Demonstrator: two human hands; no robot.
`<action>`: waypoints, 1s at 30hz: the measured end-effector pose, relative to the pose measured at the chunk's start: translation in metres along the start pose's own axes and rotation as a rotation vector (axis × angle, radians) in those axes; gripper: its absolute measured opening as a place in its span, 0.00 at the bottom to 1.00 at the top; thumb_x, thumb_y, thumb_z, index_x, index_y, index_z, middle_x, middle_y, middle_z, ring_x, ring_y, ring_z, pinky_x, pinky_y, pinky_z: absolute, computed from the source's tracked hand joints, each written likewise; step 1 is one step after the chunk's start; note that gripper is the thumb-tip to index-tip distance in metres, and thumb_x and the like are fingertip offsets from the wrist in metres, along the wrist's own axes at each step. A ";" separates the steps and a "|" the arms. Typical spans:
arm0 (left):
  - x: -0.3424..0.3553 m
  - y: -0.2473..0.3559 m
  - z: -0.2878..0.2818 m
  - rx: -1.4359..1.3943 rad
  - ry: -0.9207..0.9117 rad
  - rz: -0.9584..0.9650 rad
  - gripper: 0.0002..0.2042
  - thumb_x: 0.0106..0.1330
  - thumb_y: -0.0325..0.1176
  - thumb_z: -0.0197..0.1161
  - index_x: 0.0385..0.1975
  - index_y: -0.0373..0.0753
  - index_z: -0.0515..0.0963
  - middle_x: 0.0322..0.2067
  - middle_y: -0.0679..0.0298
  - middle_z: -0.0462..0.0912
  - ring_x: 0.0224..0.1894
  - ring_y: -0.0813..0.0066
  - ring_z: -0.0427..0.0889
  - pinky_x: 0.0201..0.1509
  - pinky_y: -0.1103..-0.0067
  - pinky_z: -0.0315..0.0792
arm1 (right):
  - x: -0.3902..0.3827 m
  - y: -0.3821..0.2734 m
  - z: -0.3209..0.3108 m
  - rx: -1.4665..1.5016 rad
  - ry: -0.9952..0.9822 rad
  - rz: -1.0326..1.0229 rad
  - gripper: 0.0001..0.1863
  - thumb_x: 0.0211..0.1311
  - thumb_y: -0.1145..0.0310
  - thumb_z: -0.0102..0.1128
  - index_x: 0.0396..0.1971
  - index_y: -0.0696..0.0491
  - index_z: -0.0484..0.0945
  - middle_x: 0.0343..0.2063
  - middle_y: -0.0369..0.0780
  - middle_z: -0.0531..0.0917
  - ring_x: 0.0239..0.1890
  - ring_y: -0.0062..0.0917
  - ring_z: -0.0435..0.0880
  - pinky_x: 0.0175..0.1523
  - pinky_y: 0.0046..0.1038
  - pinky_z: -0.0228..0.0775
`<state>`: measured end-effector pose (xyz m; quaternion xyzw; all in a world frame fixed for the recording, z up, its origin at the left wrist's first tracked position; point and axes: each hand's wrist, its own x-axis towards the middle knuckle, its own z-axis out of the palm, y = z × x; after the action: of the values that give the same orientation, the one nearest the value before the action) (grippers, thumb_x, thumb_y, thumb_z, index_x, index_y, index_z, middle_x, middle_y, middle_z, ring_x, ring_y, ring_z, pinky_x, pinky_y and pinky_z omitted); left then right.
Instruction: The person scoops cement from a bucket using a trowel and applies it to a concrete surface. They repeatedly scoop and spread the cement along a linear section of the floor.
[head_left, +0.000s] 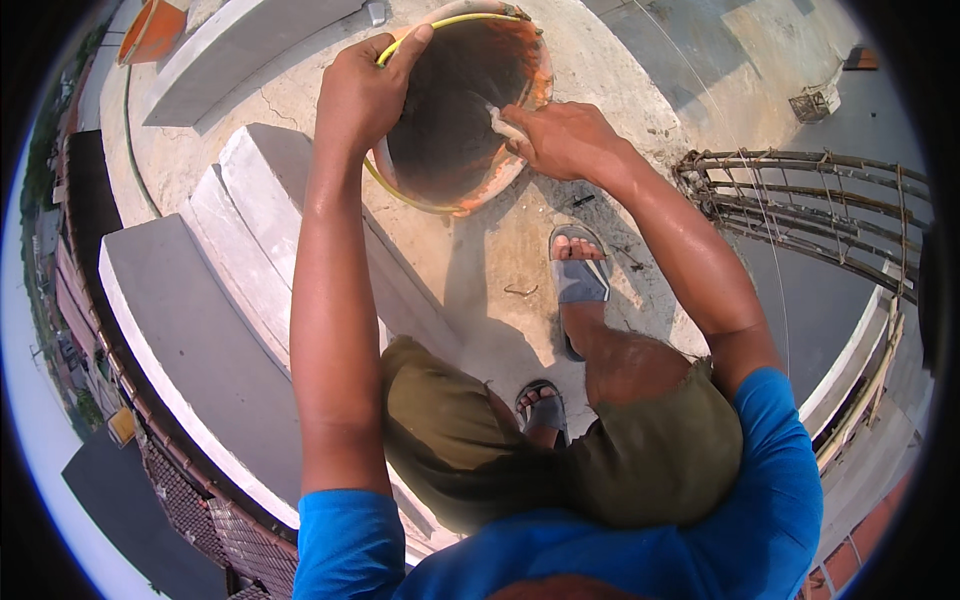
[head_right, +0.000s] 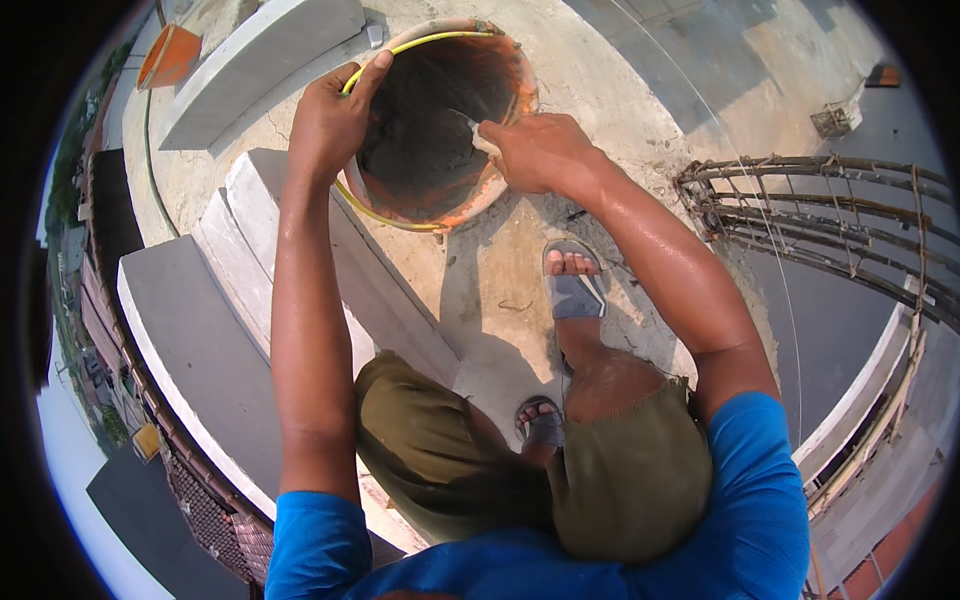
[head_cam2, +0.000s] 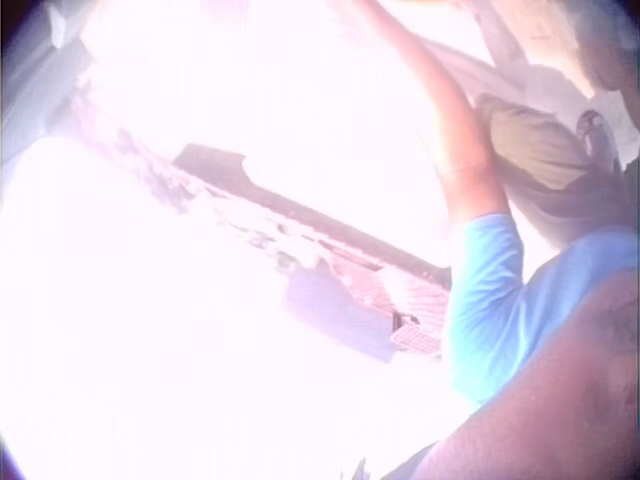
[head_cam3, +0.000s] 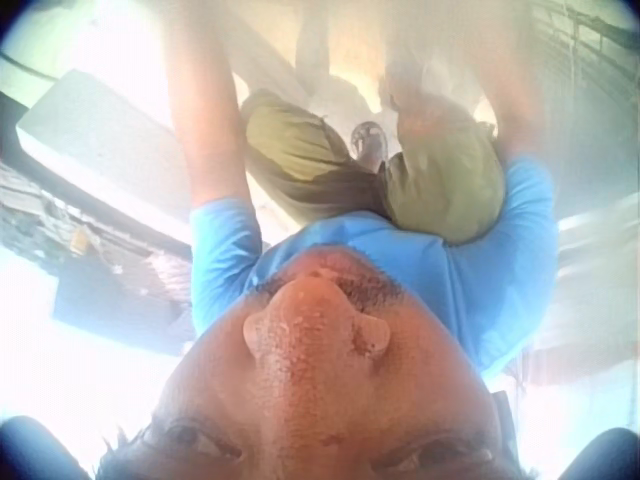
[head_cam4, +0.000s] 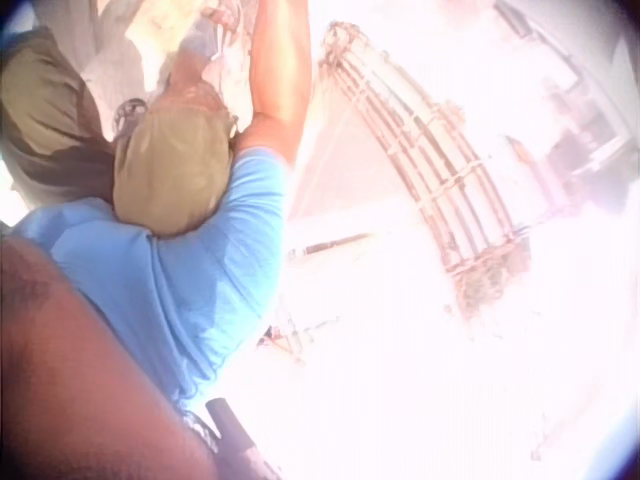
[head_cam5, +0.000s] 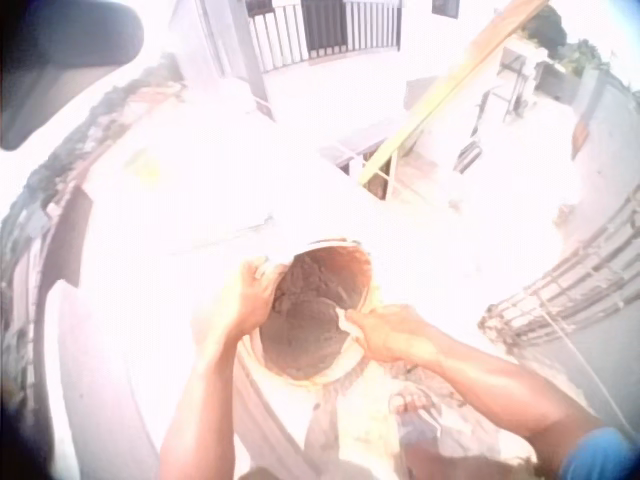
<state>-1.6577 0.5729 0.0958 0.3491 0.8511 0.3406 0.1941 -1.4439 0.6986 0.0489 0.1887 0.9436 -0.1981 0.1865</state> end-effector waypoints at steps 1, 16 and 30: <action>0.001 -0.001 -0.001 0.015 0.000 0.005 0.31 0.76 0.64 0.63 0.42 0.35 0.89 0.23 0.61 0.82 0.28 0.73 0.82 0.38 0.72 0.76 | -0.004 0.002 -0.008 -0.083 0.050 -0.004 0.23 0.78 0.62 0.54 0.69 0.46 0.71 0.49 0.53 0.88 0.53 0.48 0.89 0.58 0.48 0.79; 0.006 0.028 0.007 0.083 -0.174 0.048 0.28 0.79 0.58 0.64 0.33 0.34 0.86 0.23 0.70 0.79 0.29 0.82 0.73 0.35 0.79 0.70 | -0.006 0.002 0.018 0.035 0.547 -0.024 0.24 0.70 0.71 0.58 0.65 0.44 0.75 0.39 0.48 0.84 0.39 0.45 0.90 0.44 0.44 0.83; 0.026 -0.006 0.002 -0.013 0.005 0.024 0.30 0.80 0.57 0.63 0.52 0.29 0.87 0.36 0.62 0.87 0.40 0.76 0.79 0.49 0.77 0.75 | -0.022 -0.011 0.032 1.080 -0.365 -0.048 0.33 0.81 0.53 0.52 0.74 0.55 0.55 0.41 0.52 0.85 0.31 0.37 0.86 0.33 0.42 0.77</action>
<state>-1.6772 0.5895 0.0877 0.3569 0.8453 0.3493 0.1900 -1.4212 0.6688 0.0343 0.1987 0.6648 -0.6860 0.2190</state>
